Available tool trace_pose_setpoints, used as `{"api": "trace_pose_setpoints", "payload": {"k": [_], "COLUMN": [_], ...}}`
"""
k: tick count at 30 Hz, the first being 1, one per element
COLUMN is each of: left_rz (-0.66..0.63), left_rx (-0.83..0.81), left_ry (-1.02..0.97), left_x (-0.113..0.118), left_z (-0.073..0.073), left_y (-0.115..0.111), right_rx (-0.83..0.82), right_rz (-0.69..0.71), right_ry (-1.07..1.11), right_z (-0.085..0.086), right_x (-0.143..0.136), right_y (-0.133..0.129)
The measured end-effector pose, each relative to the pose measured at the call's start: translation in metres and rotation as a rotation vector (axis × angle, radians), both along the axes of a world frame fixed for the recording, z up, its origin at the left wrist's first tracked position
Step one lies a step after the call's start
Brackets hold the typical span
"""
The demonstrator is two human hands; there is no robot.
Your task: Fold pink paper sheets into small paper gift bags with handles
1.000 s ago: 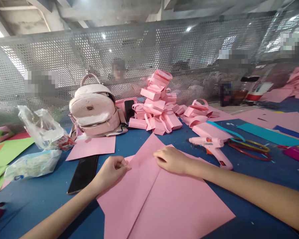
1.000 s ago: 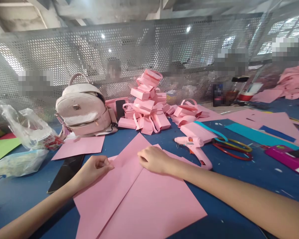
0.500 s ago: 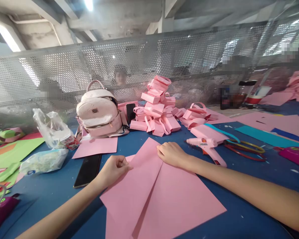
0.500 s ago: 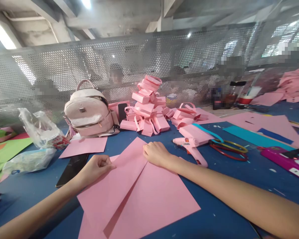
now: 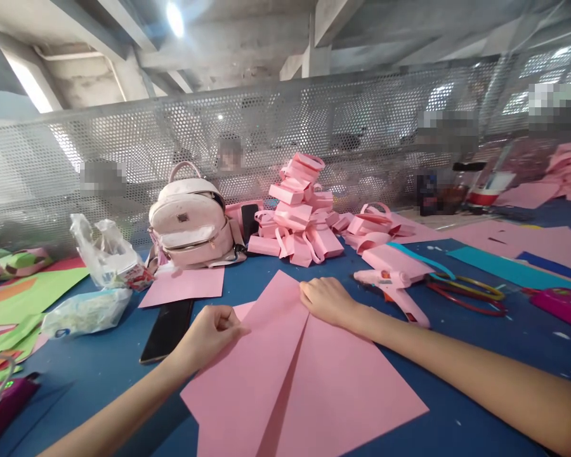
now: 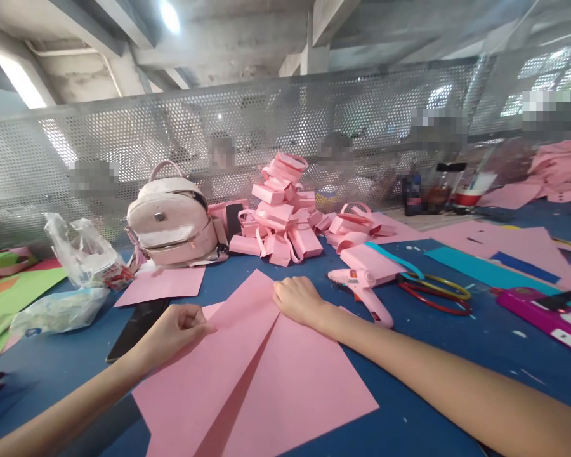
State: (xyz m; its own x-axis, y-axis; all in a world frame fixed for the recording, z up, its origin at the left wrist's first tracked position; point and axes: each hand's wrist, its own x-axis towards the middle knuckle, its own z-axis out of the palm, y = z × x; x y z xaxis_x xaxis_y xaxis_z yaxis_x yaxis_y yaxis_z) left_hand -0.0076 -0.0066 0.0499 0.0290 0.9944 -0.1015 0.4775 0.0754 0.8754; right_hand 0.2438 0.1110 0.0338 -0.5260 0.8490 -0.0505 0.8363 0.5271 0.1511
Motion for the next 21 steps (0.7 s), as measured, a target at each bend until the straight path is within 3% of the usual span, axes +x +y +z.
{"api": "trace_pose_setpoints", "payload": {"k": [7,12,16,21], "left_rz": [0.003,0.029,0.142,0.276], "left_rx": [-0.007,-0.024,-0.022,0.008], "left_ry": [0.009,0.013,-0.011,-0.118], "left_x": [-0.011,-0.032,-0.056,-0.071], "left_z": [-0.001,0.001,0.007,0.006], "left_y": [-0.011,-0.025,-0.042,-0.053], "right_rx": [-0.011,-0.027,-0.066,-0.228], "right_rz": [0.003,0.028,0.095,0.236], "right_ry": [0.006,0.067,0.194,0.49], "right_z": [0.003,0.003,0.008,0.028], "right_x": [-0.001,-0.002,0.001,0.002], "right_y": [-0.002,-0.003,-0.002,-0.012]}}
